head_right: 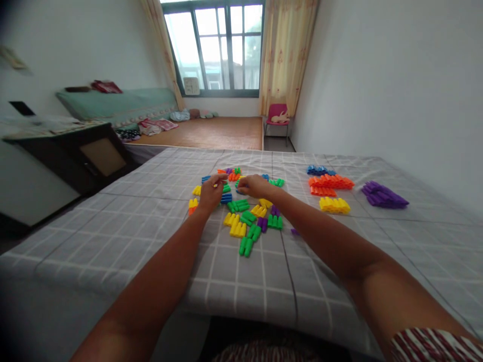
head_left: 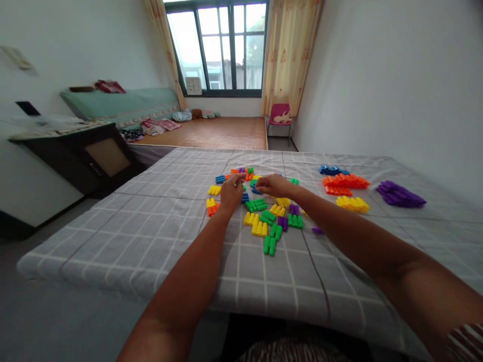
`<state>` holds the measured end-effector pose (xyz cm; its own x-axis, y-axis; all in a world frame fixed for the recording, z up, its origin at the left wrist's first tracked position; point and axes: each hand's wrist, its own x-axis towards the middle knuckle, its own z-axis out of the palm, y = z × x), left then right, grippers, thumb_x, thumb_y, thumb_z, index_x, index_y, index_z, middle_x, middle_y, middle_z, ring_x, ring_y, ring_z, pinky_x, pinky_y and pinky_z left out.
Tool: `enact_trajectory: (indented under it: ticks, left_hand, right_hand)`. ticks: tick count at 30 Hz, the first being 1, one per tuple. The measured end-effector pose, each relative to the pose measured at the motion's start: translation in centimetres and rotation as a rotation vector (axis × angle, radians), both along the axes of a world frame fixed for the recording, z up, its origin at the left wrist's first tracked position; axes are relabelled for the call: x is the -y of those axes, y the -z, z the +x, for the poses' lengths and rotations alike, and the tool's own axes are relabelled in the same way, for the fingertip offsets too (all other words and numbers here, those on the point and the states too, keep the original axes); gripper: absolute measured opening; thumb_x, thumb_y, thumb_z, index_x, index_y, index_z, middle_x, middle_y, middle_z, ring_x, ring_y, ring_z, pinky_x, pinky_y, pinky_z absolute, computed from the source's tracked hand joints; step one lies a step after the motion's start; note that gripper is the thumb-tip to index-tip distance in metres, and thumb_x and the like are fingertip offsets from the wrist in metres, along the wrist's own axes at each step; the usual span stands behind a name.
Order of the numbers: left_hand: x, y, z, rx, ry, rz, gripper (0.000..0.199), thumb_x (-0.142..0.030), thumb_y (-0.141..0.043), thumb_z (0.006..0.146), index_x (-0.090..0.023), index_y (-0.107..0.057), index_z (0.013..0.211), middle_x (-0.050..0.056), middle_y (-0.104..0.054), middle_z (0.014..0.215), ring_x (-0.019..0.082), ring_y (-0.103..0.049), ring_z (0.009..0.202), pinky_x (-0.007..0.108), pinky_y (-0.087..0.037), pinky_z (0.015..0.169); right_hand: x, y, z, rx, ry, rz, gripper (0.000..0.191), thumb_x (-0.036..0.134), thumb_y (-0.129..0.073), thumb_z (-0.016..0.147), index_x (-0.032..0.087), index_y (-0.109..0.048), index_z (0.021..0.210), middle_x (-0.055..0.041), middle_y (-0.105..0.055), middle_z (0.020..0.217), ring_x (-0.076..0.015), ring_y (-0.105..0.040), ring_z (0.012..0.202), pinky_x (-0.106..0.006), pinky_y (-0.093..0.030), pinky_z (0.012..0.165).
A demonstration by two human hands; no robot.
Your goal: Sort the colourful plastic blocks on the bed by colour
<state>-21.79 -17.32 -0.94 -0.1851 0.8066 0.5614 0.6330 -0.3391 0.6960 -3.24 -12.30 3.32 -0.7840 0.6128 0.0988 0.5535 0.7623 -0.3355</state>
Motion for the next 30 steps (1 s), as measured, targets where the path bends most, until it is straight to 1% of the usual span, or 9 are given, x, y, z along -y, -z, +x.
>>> enact_trajectory:
  ticks: [4,6,11,14,17,20,22,26,30]
  left_hand:
    - [-0.1,0.6,0.1,-0.015,0.045,-0.038,0.036,-0.004,-0.044,0.078,-0.017,-0.068,0.102,0.006,-0.072,0.101,0.017,-0.066,0.091,0.033,-0.052,0.087]
    - [-0.1,0.8,0.4,-0.054,0.070,-0.044,0.036,-0.004,-0.045,0.077,-0.018,-0.068,0.101,0.005,-0.072,0.099,0.018,-0.065,0.092,0.033,-0.052,0.087]
    - [0.2,0.8,1.0,-0.154,0.107,-0.056,0.034,-0.005,-0.046,0.078,-0.016,-0.070,0.099,0.005,-0.073,0.097,0.018,-0.066,0.091,0.031,-0.051,0.086]
    - [0.4,0.8,1.0,-0.195,0.118,-0.068,0.032,-0.009,-0.046,0.080,-0.017,-0.070,0.100,0.005,-0.073,0.098,0.018,-0.066,0.091,0.031,-0.052,0.086]
    - [0.3,1.0,0.8,-0.243,0.118,-0.085,0.032,-0.012,-0.046,0.081,-0.020,-0.070,0.101,0.003,-0.073,0.101,0.018,-0.067,0.093,0.032,-0.052,0.087]
    - [0.1,1.1,0.6,-0.294,0.105,-0.116,0.032,-0.015,-0.046,0.081,-0.022,-0.070,0.101,0.003,-0.074,0.101,0.020,-0.067,0.094,0.035,-0.052,0.087]
    - [0.1,1.0,0.7,-0.322,0.106,-0.135,0.033,-0.016,-0.045,0.081,-0.022,-0.071,0.102,0.003,-0.074,0.101,0.021,-0.068,0.095,0.036,-0.053,0.086]
    - [0.3,0.6,0.9,-0.358,0.088,-0.162,0.035,-0.019,-0.043,0.081,-0.022,-0.071,0.101,0.003,-0.074,0.098,0.022,-0.069,0.092,0.034,-0.054,0.084]
    - [0.2,0.5,1.0,-0.382,0.085,-0.197,0.035,-0.023,-0.043,0.080,-0.024,-0.072,0.100,0.002,-0.074,0.098,0.021,-0.069,0.091,0.033,-0.054,0.083]
  right_hand:
    - [0.6,-0.5,0.7,0.205,-0.234,-0.208,0.025,0.039,-0.066,0.076,0.020,-0.072,0.091,0.0009,-0.070,0.077,-0.0120,-0.058,0.063,-0.021,-0.038,0.057]
    - [1.7,-0.3,1.1,0.270,-0.296,-0.211,0.033,0.041,-0.074,0.067,0.022,-0.073,0.094,0.0013,-0.070,0.079,-0.0114,-0.057,0.061,-0.021,-0.036,0.054]
    - [3.9,0.2,1.9,0.247,-0.159,-0.105,0.038,0.030,-0.080,0.060,0.021,-0.070,0.095,-0.0002,-0.067,0.077,-0.0134,-0.055,0.062,-0.023,-0.034,0.055]
    - [4.4,-0.3,3.2,0.068,-0.048,-0.086,0.031,0.028,-0.077,0.067,0.019,-0.067,0.094,-0.0005,-0.065,0.077,-0.0131,-0.056,0.065,-0.022,-0.035,0.057]
    - [4.7,-0.9,5.9,-0.163,0.003,-0.106,0.028,0.030,-0.070,0.075,0.020,-0.065,0.101,-0.0013,-0.066,0.087,-0.0121,-0.058,0.072,-0.022,-0.040,0.063]
    - [4.6,-1.2,10.5,-0.310,0.092,-0.116,0.028,0.035,-0.066,0.079,0.019,-0.066,0.102,-0.0013,-0.066,0.085,-0.0125,-0.060,0.074,-0.023,-0.044,0.067]
    - [4.4,-1.1,14.7,-0.393,0.222,-0.127,0.031,0.041,-0.067,0.077,0.016,-0.066,0.097,-0.0020,-0.066,0.079,-0.0139,-0.061,0.073,-0.025,-0.046,0.067]
    - [3.7,0.3,25.5,-0.572,0.620,-0.154,0.041,0.053,-0.068,0.074,0.016,-0.063,0.092,-0.0063,-0.068,0.084,-0.0162,-0.063,0.075,-0.027,-0.050,0.064]
    - [3.6,3.0,35.0,-0.507,1.023,-0.131,0.041,0.055,-0.068,0.069,0.016,-0.063,0.082,-0.0069,-0.068,0.078,-0.0176,-0.062,0.067,-0.029,-0.050,0.058]
